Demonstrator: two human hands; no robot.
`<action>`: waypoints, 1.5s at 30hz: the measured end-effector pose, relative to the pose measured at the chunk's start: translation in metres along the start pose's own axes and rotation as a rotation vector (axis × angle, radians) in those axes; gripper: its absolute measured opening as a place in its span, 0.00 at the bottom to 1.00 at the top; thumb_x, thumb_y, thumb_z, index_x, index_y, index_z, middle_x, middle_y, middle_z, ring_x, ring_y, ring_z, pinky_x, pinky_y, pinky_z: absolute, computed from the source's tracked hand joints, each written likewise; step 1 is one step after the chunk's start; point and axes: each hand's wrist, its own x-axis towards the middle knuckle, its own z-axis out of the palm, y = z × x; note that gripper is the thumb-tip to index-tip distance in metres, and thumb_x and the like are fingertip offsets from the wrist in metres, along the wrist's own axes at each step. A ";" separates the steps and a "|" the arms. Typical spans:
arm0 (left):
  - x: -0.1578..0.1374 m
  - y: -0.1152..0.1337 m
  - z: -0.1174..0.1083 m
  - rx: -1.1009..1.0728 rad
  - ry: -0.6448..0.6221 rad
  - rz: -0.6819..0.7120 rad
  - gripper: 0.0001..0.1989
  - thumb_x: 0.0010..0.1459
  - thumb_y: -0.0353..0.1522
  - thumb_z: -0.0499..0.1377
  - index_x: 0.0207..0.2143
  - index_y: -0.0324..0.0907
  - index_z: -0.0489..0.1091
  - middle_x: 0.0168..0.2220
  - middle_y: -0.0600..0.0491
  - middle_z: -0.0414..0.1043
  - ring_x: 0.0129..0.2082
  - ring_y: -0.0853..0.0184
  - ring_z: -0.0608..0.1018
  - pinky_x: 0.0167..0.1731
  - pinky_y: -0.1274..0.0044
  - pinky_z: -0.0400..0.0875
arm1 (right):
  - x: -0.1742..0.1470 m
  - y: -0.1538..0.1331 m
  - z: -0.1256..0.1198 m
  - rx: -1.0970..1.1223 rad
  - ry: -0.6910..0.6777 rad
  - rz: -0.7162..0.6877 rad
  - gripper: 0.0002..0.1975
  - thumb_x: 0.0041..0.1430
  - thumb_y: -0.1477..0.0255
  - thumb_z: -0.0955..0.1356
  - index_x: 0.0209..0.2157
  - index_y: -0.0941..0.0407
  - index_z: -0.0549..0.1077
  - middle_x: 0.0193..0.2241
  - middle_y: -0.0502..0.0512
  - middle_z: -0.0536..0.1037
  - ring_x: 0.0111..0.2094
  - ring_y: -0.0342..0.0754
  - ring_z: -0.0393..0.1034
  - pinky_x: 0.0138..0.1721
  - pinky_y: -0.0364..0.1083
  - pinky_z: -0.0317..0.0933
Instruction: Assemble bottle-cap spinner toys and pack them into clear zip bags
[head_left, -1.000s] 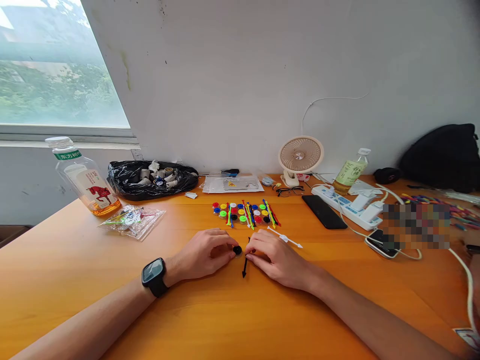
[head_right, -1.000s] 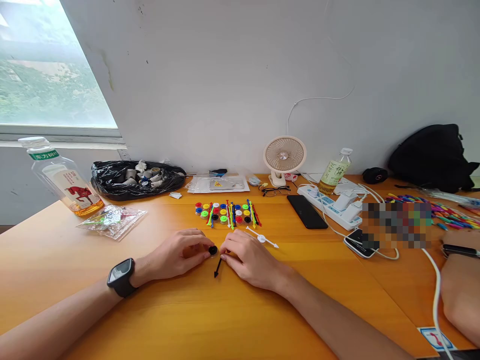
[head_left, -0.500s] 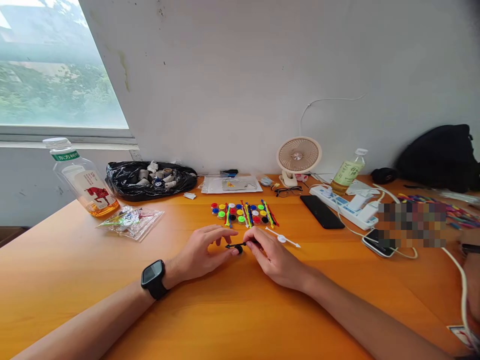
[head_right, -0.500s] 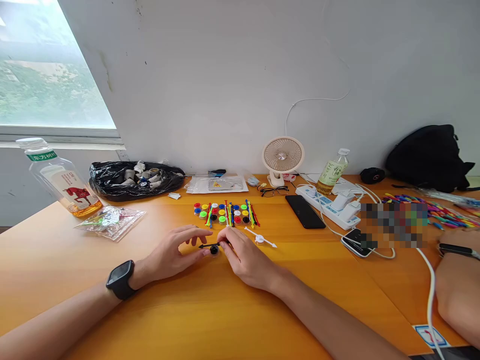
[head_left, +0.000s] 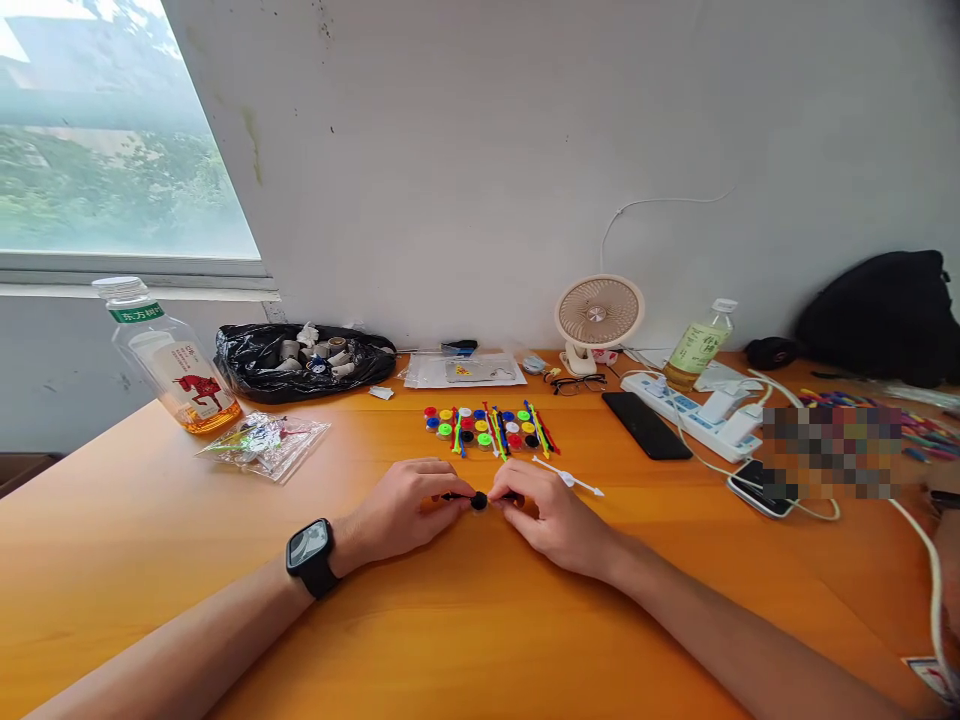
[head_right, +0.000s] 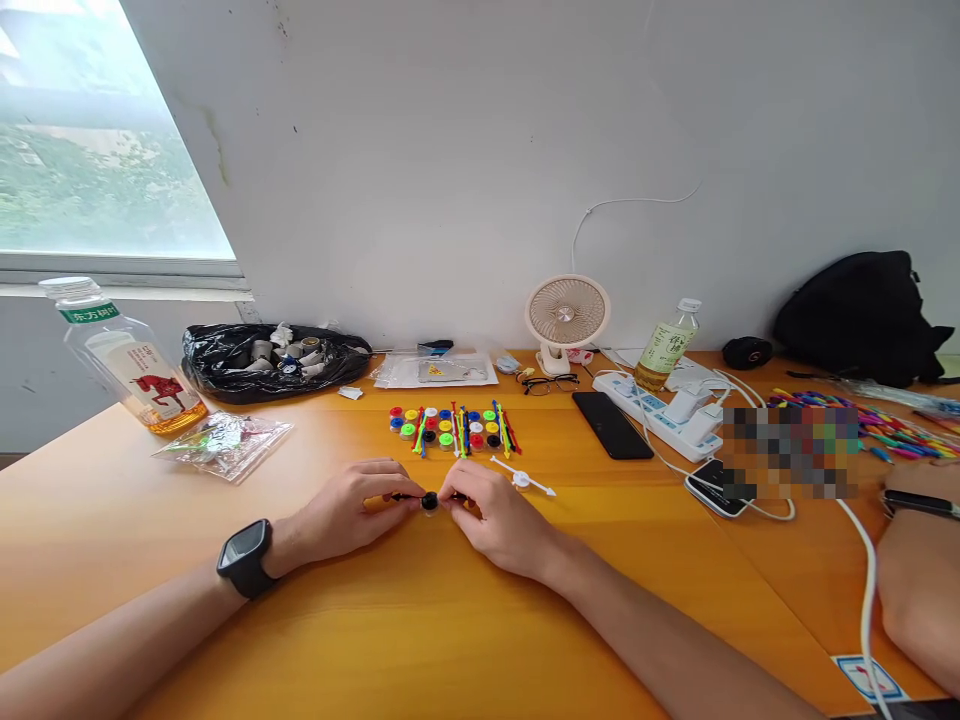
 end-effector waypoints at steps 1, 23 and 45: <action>0.000 0.000 0.000 0.009 -0.009 0.006 0.12 0.69 0.30 0.57 0.47 0.46 0.80 0.40 0.50 0.82 0.39 0.66 0.81 0.40 0.76 0.75 | 0.000 0.000 0.000 -0.005 -0.002 0.003 0.08 0.68 0.80 0.65 0.38 0.54 0.74 0.37 0.53 0.76 0.37 0.47 0.70 0.39 0.45 0.62; 0.005 0.018 0.000 0.095 -0.115 0.023 0.06 0.66 0.34 0.61 0.45 0.46 0.71 0.45 0.48 0.77 0.46 0.59 0.77 0.47 0.69 0.73 | 0.002 0.002 0.001 -0.063 -0.006 -0.009 0.06 0.68 0.79 0.66 0.37 0.54 0.73 0.37 0.53 0.76 0.40 0.49 0.71 0.43 0.47 0.64; 0.002 -0.001 -0.012 0.121 0.359 -0.175 0.13 0.74 0.33 0.50 0.57 0.47 0.65 0.57 0.47 0.70 0.59 0.57 0.69 0.60 0.64 0.65 | 0.006 0.007 -0.019 0.646 0.257 0.439 0.24 0.68 0.49 0.65 0.35 0.56 0.76 0.15 0.40 0.53 0.17 0.40 0.45 0.22 0.42 0.46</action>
